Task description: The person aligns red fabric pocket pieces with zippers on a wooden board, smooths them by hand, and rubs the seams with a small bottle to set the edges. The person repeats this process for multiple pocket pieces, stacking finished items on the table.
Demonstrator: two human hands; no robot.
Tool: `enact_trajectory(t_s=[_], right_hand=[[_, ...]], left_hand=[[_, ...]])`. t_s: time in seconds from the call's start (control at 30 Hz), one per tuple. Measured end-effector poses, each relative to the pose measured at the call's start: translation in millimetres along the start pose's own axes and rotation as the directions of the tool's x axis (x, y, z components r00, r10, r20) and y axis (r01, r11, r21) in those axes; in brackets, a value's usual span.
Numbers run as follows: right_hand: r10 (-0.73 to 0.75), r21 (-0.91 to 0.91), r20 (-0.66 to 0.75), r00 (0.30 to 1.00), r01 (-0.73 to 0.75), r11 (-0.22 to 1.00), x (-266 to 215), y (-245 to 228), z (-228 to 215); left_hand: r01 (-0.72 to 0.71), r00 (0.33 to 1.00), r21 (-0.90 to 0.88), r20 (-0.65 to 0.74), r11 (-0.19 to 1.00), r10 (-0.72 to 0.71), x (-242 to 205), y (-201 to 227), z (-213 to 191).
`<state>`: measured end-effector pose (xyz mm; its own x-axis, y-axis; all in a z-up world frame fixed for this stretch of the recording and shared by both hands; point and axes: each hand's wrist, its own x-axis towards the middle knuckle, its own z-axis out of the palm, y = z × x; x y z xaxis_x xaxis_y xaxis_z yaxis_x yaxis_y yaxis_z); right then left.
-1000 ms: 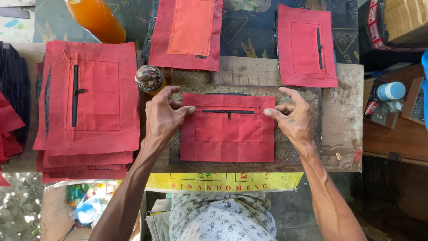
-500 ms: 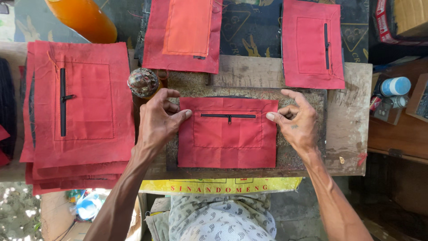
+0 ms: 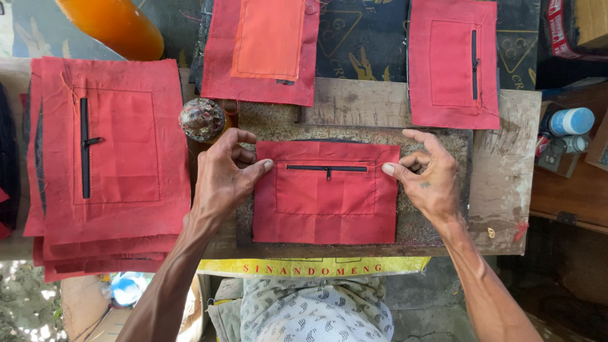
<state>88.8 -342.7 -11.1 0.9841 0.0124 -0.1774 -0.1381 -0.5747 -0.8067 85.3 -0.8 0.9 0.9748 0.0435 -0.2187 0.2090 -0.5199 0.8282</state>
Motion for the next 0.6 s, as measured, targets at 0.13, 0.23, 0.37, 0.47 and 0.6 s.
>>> enact_trajectory(t_s=[0.13,0.23,0.37,0.47,0.6], right_hand=[[0.009,-0.05,-0.002,1.0,-0.009,0.999,0.1,-1.8,-1.4],[0.02,-0.031,0.007,1.0,-0.02,0.999,0.9,-3.7,-1.1],[0.024,-0.033,0.009,1.0,-0.023,0.999,0.6,-4.4,-1.6],[0.026,-0.027,0.011,1.0,-0.026,0.999,1.9,-5.5,-1.5],[0.062,-0.035,0.02,0.998,-0.062,0.998,2.8,-6.0,-2.0]], left_hand=[[0.018,1.0,-0.033,0.003,0.999,-0.018,-0.4,0.4,0.8],[0.018,1.0,-0.047,0.004,0.999,-0.018,0.2,-0.2,0.9],[0.03,1.0,-0.058,0.009,0.998,-0.03,-0.2,-0.7,1.3],[0.035,0.999,-0.042,0.007,0.999,-0.034,1.2,0.1,0.8],[0.04,0.999,-0.044,0.013,0.998,-0.04,1.2,0.5,1.5]])
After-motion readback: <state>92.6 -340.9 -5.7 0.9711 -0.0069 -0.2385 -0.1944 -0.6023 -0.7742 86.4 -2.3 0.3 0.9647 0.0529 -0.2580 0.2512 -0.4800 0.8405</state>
